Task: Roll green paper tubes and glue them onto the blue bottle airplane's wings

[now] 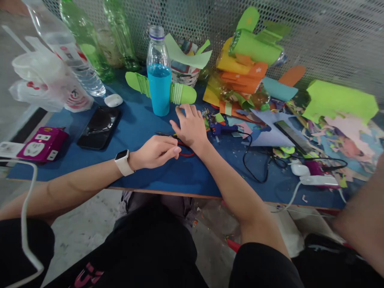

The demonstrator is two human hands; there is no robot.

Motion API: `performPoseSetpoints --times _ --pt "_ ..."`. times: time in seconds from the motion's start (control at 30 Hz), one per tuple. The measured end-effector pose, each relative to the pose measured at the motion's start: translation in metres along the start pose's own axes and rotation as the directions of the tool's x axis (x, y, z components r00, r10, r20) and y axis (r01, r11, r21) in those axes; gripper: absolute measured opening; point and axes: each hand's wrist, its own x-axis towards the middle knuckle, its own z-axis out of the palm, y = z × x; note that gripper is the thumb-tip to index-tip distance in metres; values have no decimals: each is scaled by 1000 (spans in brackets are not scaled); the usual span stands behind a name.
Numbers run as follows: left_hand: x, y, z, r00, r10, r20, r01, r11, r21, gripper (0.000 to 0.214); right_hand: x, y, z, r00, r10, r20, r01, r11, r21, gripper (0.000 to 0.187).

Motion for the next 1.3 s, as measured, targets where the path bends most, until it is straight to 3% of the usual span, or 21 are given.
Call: performPoseSetpoints --times 0.53,0.8,0.93,1.3 --pt "-1 4 5 996 45 78 -45 999 0 74 2 -6 1 999 14 34 -13 999 -29 84" --pt "2 6 4 990 141 12 -140 989 -36 62 -4 -7 2 1000 -13 24 12 999 48 82" --pt "3 6 6 990 137 42 -136 990 -32 63 0 -12 3 1000 2 2 -2 998 70 78" --pt "3 8 7 990 85 109 -85 996 -7 71 2 -15 2 997 -2 72 0 999 35 76"
